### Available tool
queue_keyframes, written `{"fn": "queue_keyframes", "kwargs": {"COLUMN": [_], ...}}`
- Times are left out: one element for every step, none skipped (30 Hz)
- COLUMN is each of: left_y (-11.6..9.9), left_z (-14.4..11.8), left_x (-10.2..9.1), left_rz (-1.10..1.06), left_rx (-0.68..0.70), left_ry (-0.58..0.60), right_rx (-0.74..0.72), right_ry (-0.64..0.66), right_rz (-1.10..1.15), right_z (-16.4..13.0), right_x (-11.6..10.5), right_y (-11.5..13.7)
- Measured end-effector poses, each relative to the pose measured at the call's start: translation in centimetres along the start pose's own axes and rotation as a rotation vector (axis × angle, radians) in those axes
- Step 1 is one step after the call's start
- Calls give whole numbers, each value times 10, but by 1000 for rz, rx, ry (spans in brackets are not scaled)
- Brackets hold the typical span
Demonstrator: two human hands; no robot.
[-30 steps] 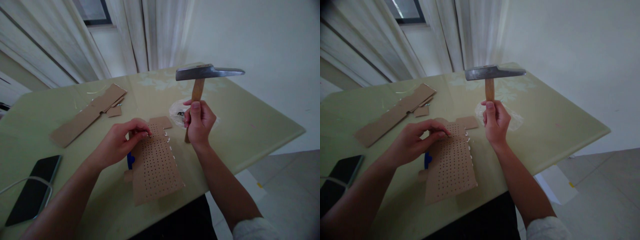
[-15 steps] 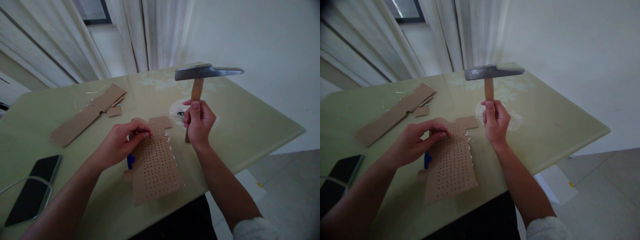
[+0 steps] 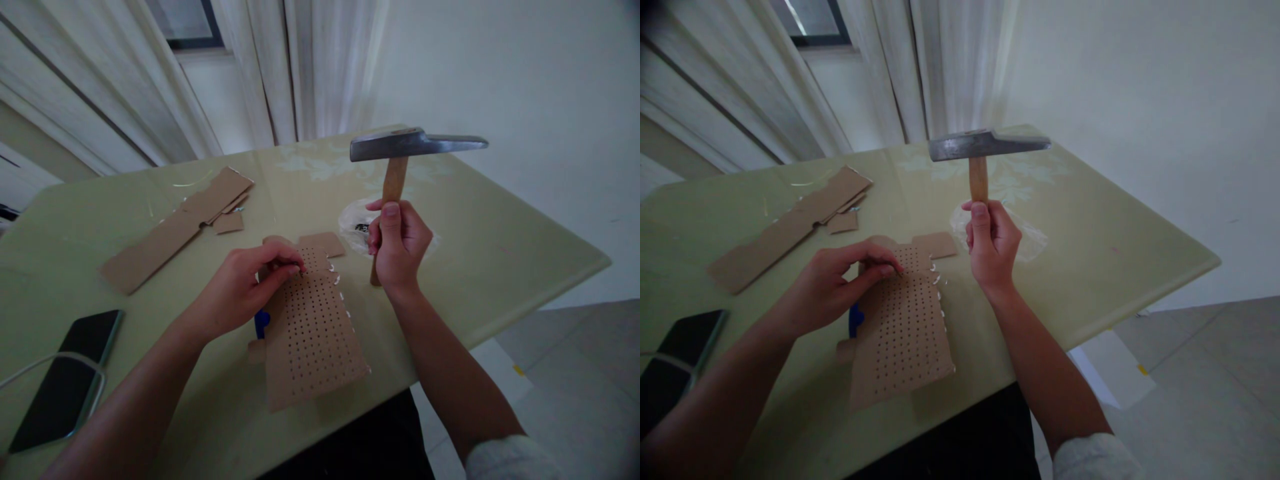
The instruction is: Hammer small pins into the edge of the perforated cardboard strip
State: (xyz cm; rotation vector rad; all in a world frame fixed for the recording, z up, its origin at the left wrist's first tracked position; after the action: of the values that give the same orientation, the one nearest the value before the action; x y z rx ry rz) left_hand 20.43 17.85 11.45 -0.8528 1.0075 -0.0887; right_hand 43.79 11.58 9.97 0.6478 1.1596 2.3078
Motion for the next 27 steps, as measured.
{"fn": "queue_keyframes", "kwargs": {"left_y": [0, 0, 0, 0, -1, -1, -2, -2, -2, -2, -2, -1, -1, -2, -2, -2, -3, -3, -2, -2, -2, -2, -2, -3, -3, -3, -3], "left_z": [0, -1, -1, -1, -1, -1, -1, -1, -1, -1, -1, -1, -1, -1, -1, -1, -1, -1, -1, -2, -2, -2, -2, -2, -2, -2, -2], "left_x": [0, 0, 0, -1, -1, -1, -1, -1, -1, -1, -1, -1, -1, -1, -1, 0, 0, 0, 0, 0, 0, 0, 0, 0, 0, 0, 0], "left_rz": [4, 7, 11, 15, 18, 20, 23, 26, 27, 27, 26, 25, 24, 24, 26, 28, 29, 29, 27, 24, 20, 18, 18, 18, 20, 20, 19], "left_rx": [1, 5, 10, 15, 23, 30, 35, 37, 37, 34, 31, 29, 28, 30, 33, 37, 41, 43, 44, 44, 44, 43, 43, 46, 48, 49, 49], "left_ry": [-2, -5, -10, -14, -19, -22, -25, -26, -28, -29, -30, -32, -33, -32, -31, -30, -31, -33, -33, -36, -37, -37, -38, -39, -41, -42, -42], "right_rx": [-1, -3, -5, -8, -11, -13, -12, -11, -12, -13, -15, -16, -16, -16, -15, -15, -16, -17, -19, -20, -21, -20, -19, -17, -16, -16, -17], "right_ry": [-1, -3, -5, -6, -6, -5, -4, -4, -4, -5, -6, -6, -6, -6, -4, -3, -1, 1, 2, 2, 3, 2, 2, 2, 3, 6, 8], "right_rz": [-6, -13, -18, -18, -13, -5, 2, 5, 7, 9, 10, 11, 13, 13, 11, 5, 0, -5, -8, -8, -6, -3, 0, 1, 0, -2, -5], "right_z": [0, 0, 0, 0, 0, 0, 0, 0, 0, 0, 0, 0, 0, 0, 0, 0, 0, 0, 0, 0, 0, 0, 0, 0, 0, 0, 0], "right_x": [0, 0, 0, 0, -1, 0, 0, -1, -1, -1, -1, -1, -1, -1, -1, -1, -1, 0, 0, 0, 0, 0, 0, 0, 0, 0, 0], "right_y": [0, 0, 0, 0, 0, 0, 0, 0, 0, 0, 0, -1, -1, -1, -1, -1, -1, -1, -1, 0, 0, 0, -1, -1, -1, -1, 0]}}
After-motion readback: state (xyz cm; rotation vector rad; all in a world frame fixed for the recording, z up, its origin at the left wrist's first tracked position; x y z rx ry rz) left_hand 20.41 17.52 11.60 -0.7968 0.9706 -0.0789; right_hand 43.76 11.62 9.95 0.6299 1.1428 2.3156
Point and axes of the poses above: each hand's wrist, its own z-axis towards the middle knuckle, its own x-axis out of the palm, y = z × x, the point moved 9 cm from there along z, towards the middle knuckle, and after that the axes turned 5 degrees about z, right-handed, at the moved point
